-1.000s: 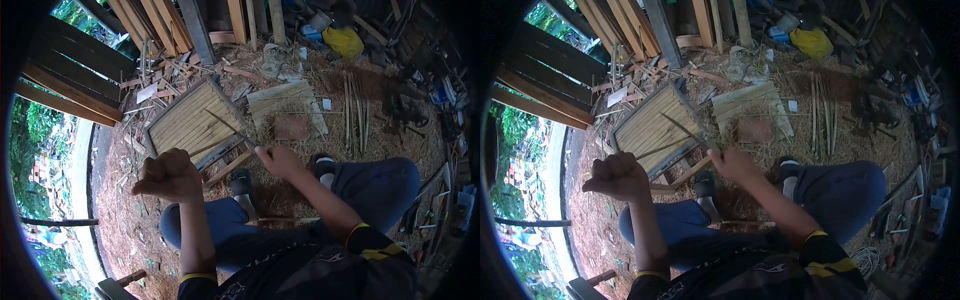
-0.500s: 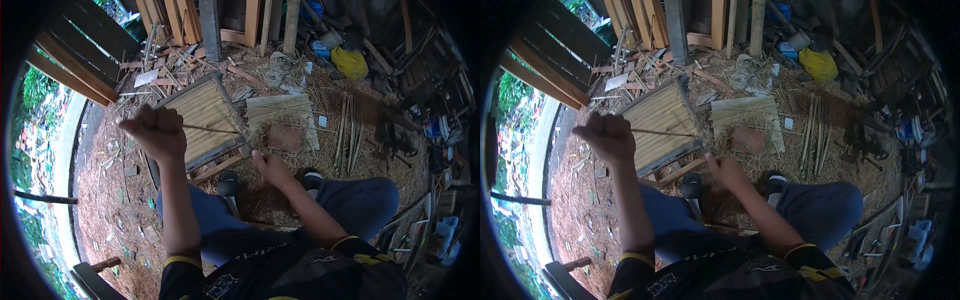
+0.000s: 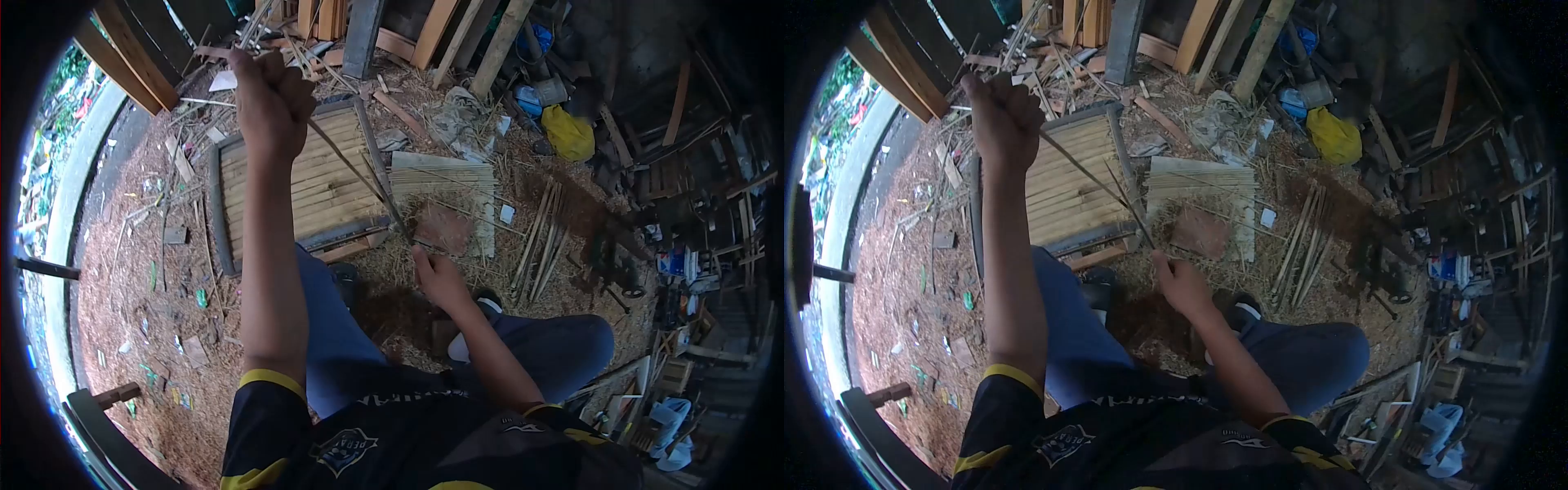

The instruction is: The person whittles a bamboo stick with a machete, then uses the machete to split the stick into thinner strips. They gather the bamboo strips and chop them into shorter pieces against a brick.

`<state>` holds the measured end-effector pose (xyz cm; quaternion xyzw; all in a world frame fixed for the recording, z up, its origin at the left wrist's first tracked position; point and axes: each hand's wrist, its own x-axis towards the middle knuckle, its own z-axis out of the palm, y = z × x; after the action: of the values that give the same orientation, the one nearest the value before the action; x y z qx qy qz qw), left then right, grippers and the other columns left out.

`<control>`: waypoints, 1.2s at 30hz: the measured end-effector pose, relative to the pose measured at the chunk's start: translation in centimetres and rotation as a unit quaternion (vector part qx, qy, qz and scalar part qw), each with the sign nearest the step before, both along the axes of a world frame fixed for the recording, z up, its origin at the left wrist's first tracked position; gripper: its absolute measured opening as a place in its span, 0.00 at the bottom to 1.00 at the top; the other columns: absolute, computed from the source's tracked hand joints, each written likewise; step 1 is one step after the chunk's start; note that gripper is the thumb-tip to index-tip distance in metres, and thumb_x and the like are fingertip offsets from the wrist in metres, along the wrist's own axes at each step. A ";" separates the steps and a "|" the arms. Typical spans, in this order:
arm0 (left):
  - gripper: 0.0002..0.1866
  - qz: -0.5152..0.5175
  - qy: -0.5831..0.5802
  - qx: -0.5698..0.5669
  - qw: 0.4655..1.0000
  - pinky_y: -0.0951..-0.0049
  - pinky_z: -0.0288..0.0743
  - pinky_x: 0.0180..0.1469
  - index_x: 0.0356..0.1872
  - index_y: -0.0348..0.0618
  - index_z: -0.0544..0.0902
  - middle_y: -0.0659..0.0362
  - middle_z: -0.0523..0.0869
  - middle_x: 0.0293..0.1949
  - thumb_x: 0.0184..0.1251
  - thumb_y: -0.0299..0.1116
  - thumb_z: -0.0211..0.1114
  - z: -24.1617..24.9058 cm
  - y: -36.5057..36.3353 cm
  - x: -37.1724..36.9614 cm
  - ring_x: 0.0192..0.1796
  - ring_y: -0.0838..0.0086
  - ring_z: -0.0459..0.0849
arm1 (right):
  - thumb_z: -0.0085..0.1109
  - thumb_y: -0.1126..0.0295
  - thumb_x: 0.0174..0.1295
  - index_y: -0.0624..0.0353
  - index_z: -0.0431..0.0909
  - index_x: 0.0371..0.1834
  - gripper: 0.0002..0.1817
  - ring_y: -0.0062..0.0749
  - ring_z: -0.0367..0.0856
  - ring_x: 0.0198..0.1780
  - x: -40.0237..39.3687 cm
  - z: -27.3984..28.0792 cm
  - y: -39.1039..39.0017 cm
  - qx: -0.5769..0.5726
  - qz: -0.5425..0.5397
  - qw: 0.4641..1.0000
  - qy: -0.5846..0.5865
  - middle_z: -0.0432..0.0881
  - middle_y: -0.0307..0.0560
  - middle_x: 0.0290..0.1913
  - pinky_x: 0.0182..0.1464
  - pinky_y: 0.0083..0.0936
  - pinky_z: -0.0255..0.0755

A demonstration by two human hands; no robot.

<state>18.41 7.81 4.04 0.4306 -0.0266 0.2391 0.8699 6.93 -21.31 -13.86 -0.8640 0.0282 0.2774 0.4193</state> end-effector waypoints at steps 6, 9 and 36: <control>0.31 -0.062 -0.071 -0.004 0.996 0.72 0.46 0.24 0.26 0.54 0.62 0.70 0.54 0.19 0.83 0.67 0.43 -0.9 0.8 -0.3 0.21 0.80 0.50 | 0.42 0.35 0.77 0.68 0.83 0.27 0.43 0.65 0.85 0.35 -0.8 -5.1 -0.5 -0.017 -0.031 0.998 -0.042 0.82 0.66 0.25 0.45 0.52 0.75; 0.27 -0.074 -0.114 0.000 0.991 0.74 0.52 0.30 0.31 0.52 0.66 0.69 0.58 0.24 0.83 0.64 0.48 -2.3 -0.1 -0.2 0.26 0.79 0.55 | 0.44 0.34 0.78 0.64 0.79 0.23 0.41 0.31 0.78 0.20 -0.3 -6.0 -1.6 -0.048 -0.008 0.998 -0.036 0.76 0.43 0.17 0.29 0.33 0.73; 0.20 0.097 -0.112 0.022 0.989 0.73 0.48 0.26 0.34 0.50 0.64 0.69 0.58 0.22 0.88 0.51 0.49 -4.2 -6.8 -3.6 0.23 0.82 0.54 | 0.44 0.34 0.77 0.61 0.77 0.21 0.40 0.31 0.75 0.16 -0.5 -1.7 2.1 0.073 -0.032 0.993 -0.086 0.73 0.42 0.15 0.26 0.34 0.71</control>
<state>14.79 1.04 -0.16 0.4205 -0.0871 0.3684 0.8246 6.38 -19.26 -15.60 -0.8501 -0.0010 0.1903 0.4910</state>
